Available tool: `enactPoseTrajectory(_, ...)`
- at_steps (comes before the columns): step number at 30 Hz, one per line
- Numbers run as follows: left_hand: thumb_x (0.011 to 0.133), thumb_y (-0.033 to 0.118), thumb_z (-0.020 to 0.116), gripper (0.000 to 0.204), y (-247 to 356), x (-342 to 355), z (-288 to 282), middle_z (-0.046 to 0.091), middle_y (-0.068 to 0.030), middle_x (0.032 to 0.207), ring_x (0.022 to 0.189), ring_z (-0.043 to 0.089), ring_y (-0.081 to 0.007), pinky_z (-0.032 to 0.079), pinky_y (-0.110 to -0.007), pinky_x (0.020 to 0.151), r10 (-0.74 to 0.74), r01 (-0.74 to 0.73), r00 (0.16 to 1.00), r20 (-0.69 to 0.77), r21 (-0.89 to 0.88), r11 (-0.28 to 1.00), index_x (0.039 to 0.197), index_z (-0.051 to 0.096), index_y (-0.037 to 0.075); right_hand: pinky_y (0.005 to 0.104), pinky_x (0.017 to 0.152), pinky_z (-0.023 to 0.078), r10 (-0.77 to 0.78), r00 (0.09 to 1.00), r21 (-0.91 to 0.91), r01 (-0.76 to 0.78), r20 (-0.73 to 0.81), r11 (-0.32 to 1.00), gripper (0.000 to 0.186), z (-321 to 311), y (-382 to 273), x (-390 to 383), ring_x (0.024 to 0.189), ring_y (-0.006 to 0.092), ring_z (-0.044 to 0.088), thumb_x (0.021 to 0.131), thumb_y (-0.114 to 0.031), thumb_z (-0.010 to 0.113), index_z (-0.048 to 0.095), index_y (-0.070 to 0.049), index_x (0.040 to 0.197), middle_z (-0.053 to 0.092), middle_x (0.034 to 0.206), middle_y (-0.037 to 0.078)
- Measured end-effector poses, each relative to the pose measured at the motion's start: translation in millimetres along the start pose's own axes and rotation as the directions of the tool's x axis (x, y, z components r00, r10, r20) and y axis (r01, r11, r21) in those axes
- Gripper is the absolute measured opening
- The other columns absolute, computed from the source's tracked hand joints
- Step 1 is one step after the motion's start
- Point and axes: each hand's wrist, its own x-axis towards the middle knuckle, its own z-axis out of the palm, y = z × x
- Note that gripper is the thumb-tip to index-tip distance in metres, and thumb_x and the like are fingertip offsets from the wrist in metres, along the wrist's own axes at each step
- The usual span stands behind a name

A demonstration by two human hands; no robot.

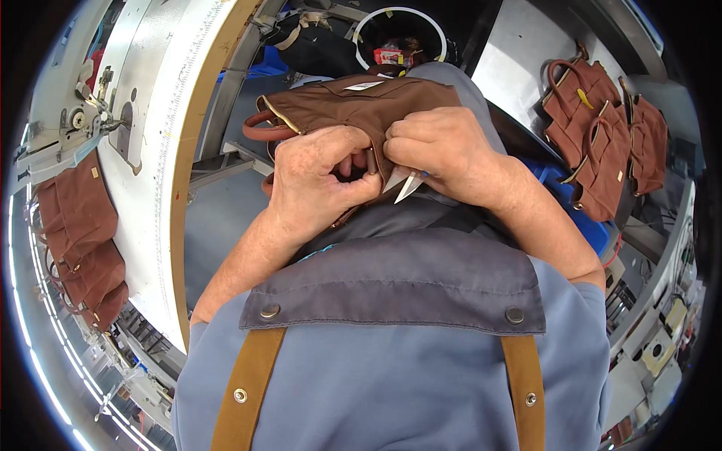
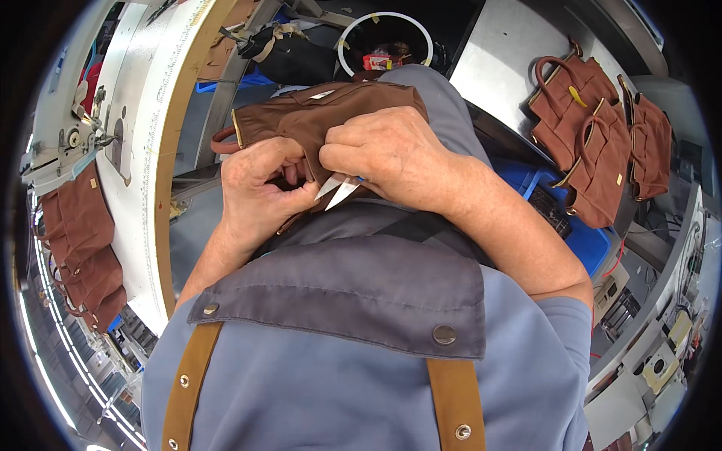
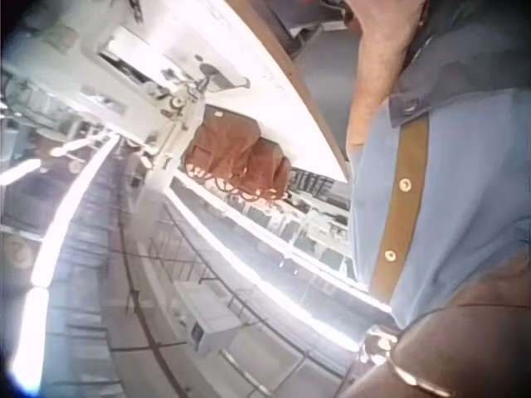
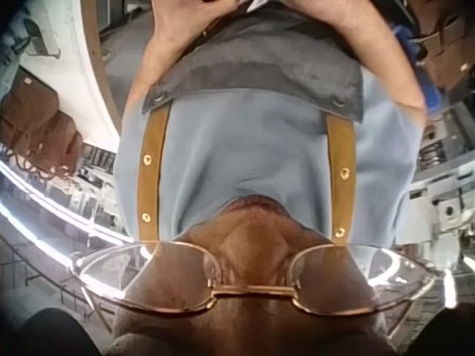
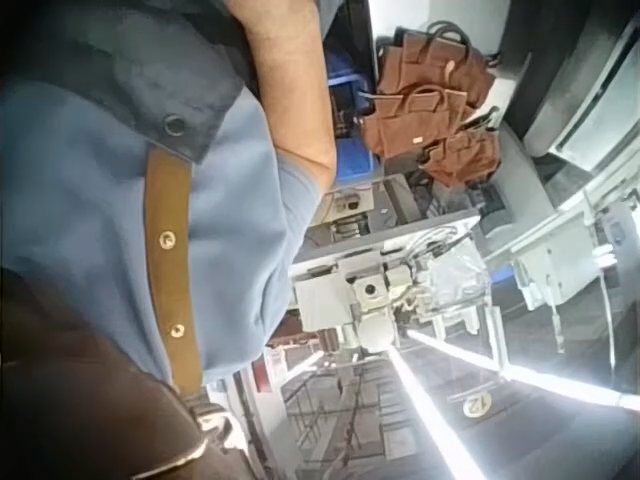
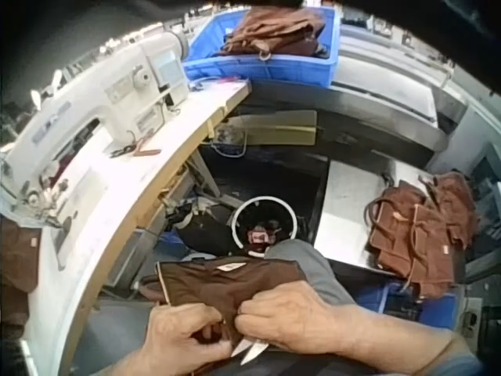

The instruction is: Trimming excess threads and inspecting the zipper of a brown leather bag using thread snips in a workshop.

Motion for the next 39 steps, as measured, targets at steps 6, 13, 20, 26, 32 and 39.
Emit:
enactPoseTrajectory(6, 0.063, 0.009, 0.078, 0.025, -0.4, 4.4, -3.0, 0.06, -0.0004, 0.066, 0.057, 0.056, -0.0123, 0.045, -0.028, 0.052, 0.007, -0.008, 1.0, 0.026, 0.031, 0.999, 0.086, 0.069, 0.007, 0.039, 0.056, 0.046, -0.007, 0.989, 0.021, 0.004, 0.147, 1.0, 0.017, -18.8, 0.5, 4.6, 0.07, 0.0254, 0.061, 0.075, -0.01, 0.071, 0.054, -0.008, 0.079, 0.053, 0.073, 0.004)
enactPoseTrajectory(13, 0.064, 0.014, 0.075, 0.023, 5.5, 2.2, -3.3, 0.061, 0.0029, 0.063, 0.055, 0.058, -0.0123, 0.039, -0.03, 0.061, 0.103, -0.101, 0.995, 0.003, 0.217, 0.971, 0.086, 0.071, 0.01, 0.0396, 0.06, 0.048, -0.041, 0.95, 0.051, 0.026, 0.311, 0.998, 0.016, -40.6, -6.3, 13.6, 0.071, 0.0259, 0.062, 0.079, -0.014, 0.071, 0.057, -0.009, 0.081, 0.055, 0.075, 0.005)
enactPoseTrajectory(20, 0.063, 0.013, 0.073, 0.02, 5.7, -5.2, 1.8, 0.063, 0.0032, 0.062, 0.055, 0.058, -0.0127, 0.039, -0.03, 0.062, 0.077, -0.066, 0.996, -0.042, 0.213, 0.975, 0.083, 0.072, 0.011, 0.0394, 0.058, 0.048, -0.044, 0.93, 0.036, 0.033, 0.364, 0.999, 0.017, -48.3, -11.8, 12.0, 0.068, 0.0251, 0.061, 0.075, -0.014, 0.073, 0.056, -0.009, 0.08, 0.055, 0.074, 0.004)
enactPoseTrajectory(26, 0.064, 0.013, 0.074, 0.018, 5.5, -6.7, -2.4, 0.062, 0.0036, 0.061, 0.053, 0.058, -0.0129, 0.04, -0.03, 0.056, 0.063, -0.061, 0.998, -0.002, 0.213, 0.975, 0.081, 0.07, 0.011, 0.0397, 0.058, 0.047, -0.08, 0.935, 0.029, 0.075, 0.346, 0.997, 0.021, -53.1, -11.2, 8.8, 0.067, 0.0251, 0.06, 0.072, -0.014, 0.073, 0.054, -0.009, 0.078, 0.053, 0.073, 0.004)
enactPoseTrajectory(32, 0.071, 0.015, 0.078, 0.015, -3.1, -12.8, -5.3, 0.06, 0.003, 0.059, 0.054, 0.061, -0.0135, 0.045, -0.031, 0.054, -0.031, 0.03, 0.999, 0.018, 0.074, 0.997, 0.084, 0.071, 0.012, 0.0401, 0.056, 0.046, -0.074, 0.92, 0.064, 0.053, 0.386, 0.997, 0.02, -55.3, -9.5, -4.2, 0.067, 0.0257, 0.06, 0.074, -0.016, 0.073, 0.055, -0.01, 0.081, 0.052, 0.074, 0.004)
enactPoseTrajectory(39, 0.064, 0.016, 0.085, 0.036, 0.2, -1.7, -10.0, 0.06, 0.0044, 0.065, 0.053, 0.049, -0.0102, 0.04, -0.029, 0.055, 0.098, -0.096, 0.995, 0.003, 0.245, 0.965, 0.098, 0.073, 0.012, 0.0385, 0.053, 0.044, -0.004, 0.964, -0.098, 0.032, 0.266, 0.995, 0.022, -53.7, -1.9, 1.2, 0.064, 0.0262, 0.059, 0.077, -0.016, 0.078, 0.058, -0.009, 0.081, 0.053, 0.073, 0.005)
